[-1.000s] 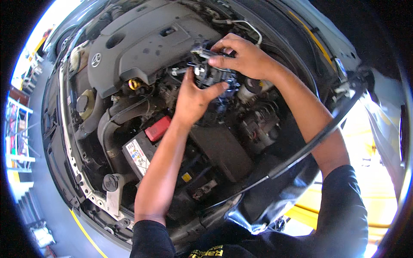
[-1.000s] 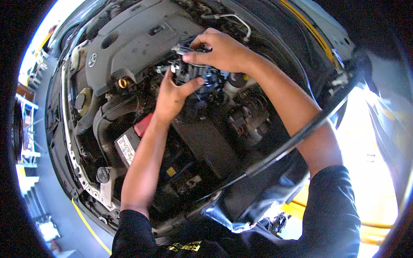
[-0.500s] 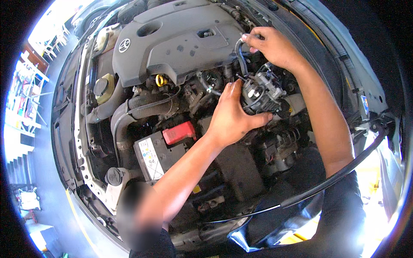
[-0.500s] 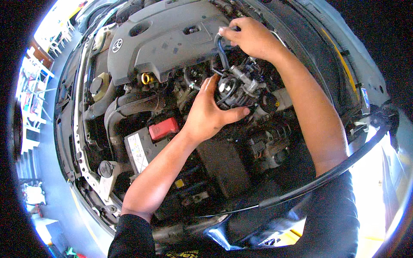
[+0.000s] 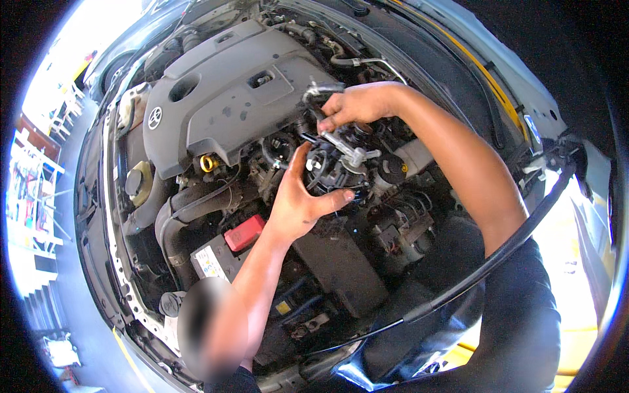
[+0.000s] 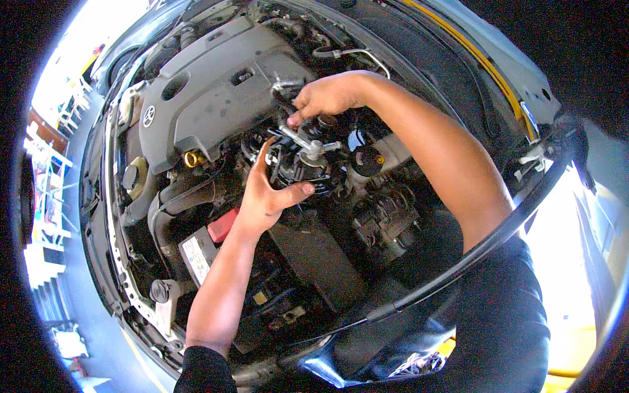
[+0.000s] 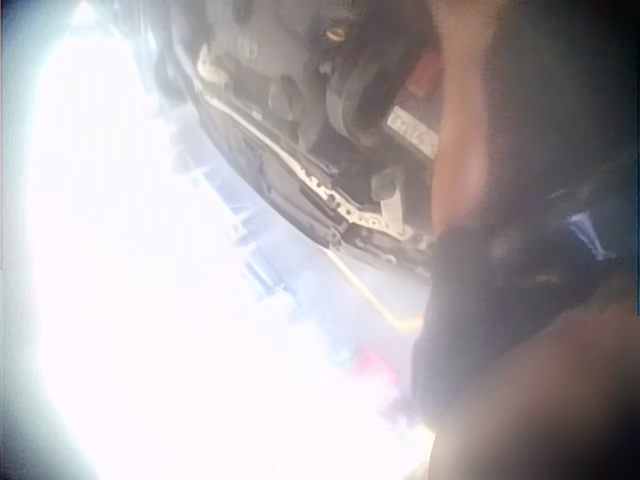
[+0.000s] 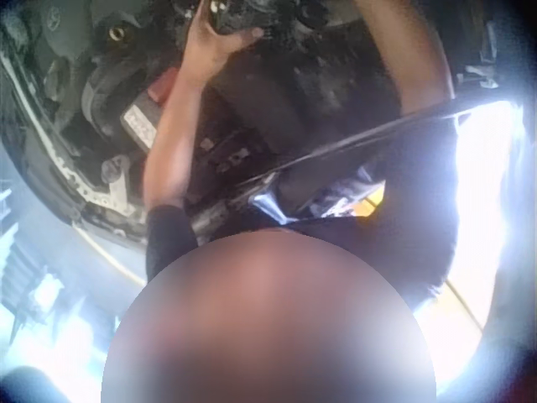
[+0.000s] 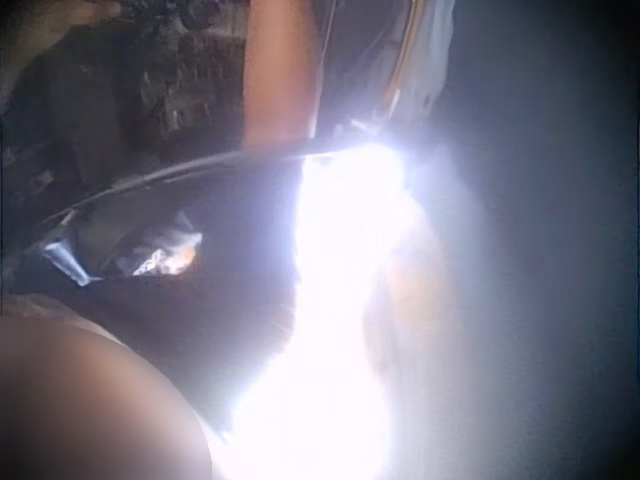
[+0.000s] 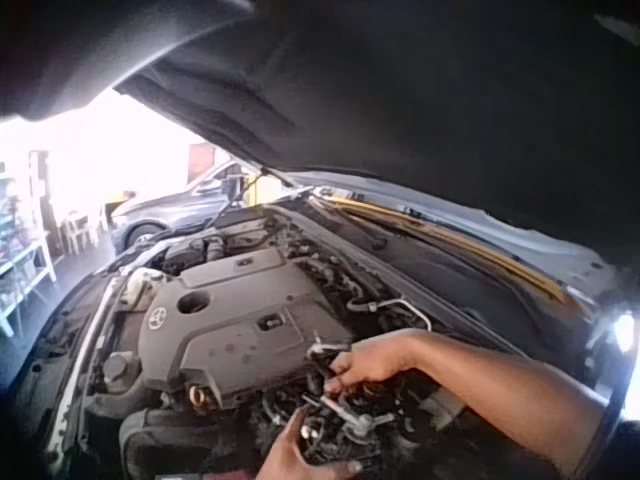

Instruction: The person uses pliers to release hose clamps and disconnects hoses and electrical connectors from a black engine component. The person then lifts the component out of the engine bay.

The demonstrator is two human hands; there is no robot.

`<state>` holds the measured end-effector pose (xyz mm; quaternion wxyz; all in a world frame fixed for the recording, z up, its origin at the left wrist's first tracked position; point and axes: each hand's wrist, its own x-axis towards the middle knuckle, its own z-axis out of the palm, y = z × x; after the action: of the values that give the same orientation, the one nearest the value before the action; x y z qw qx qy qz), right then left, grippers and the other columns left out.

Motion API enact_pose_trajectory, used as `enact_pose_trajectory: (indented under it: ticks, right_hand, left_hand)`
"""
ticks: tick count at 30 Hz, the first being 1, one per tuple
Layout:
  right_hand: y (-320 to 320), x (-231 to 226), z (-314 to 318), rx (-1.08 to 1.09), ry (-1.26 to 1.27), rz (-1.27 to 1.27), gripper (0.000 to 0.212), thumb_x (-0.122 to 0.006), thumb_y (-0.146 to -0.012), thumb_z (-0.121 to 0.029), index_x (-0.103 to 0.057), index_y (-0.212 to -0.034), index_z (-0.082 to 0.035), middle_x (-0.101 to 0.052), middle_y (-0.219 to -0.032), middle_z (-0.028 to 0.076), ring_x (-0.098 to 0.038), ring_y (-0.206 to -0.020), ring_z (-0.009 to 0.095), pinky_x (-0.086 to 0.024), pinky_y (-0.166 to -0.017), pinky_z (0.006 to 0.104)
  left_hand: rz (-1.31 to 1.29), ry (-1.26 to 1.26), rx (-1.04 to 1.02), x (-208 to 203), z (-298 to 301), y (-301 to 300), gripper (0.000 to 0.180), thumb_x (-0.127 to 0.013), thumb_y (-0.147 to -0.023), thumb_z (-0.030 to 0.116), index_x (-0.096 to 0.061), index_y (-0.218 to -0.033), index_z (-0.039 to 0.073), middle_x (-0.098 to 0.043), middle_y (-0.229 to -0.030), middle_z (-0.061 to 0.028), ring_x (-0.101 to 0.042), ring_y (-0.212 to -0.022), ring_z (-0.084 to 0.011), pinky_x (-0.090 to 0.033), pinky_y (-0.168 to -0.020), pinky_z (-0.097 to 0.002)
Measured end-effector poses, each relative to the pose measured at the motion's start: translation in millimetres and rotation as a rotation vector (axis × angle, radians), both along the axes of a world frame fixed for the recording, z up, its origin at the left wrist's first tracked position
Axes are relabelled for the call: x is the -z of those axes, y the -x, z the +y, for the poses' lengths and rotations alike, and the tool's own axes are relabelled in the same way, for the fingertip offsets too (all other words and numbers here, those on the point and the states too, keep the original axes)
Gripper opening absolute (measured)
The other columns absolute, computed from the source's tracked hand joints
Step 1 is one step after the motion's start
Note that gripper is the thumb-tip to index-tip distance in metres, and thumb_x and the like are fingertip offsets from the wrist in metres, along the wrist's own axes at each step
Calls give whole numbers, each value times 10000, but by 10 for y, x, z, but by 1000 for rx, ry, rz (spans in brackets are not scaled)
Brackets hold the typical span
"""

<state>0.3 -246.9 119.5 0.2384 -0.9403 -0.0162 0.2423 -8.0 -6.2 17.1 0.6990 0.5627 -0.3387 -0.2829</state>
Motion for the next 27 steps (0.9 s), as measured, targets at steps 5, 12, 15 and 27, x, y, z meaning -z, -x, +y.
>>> enact_pose_trajectory:
  ticks: [5, 12, 15, 27]
  right_hand:
    - [-143, 103, -37, -48, -74, 49, 562, -628, -982, -583, -735, -1017, -32, -607, -725, 26, -513, -704, 151, -423, -669, 374]
    - [-262, 153, -42, -107, -5, 38, 565, -643, -979, -562, -718, -951, -3, -584, -679, 30, -484, -655, 161, -407, -641, 396]
    - [-268, 198, -67, -92, -2, 28, 589, -644, -973, -570, -708, -955, 15, -618, -694, 49, -514, -661, 178, -423, -651, 404]
    - [-157, 96, -451, -67, -434, -136, 484, -561, -1064, -411, -706, -1111, 48, -770, -1075, 133, -698, -931, 197, -533, -921, 352]
  left_hand:
    - [-42, 4, -39, 35, -56, -18, 1021, -902, -664, 267, -398, -1468, -108, -644, -1282, -171, -610, -1181, -229, -426, -1087, -351]
    - [-20, 3, 5, 16, -47, -12, 917, -897, -707, 251, -446, -1450, -41, -652, -1281, -123, -606, -1189, -205, -418, -1095, -355]
    - [-74, -58, -27, -3, -30, -15, 917, -910, -709, 276, -456, -1446, -26, -651, -1282, -116, -602, -1196, -204, -413, -1098, -355]
    - [-381, -233, -117, 4, -27, 127, 1167, -960, -590, 224, -333, -1533, -55, -604, -1340, -149, -583, -1234, -221, -419, -1114, -365]
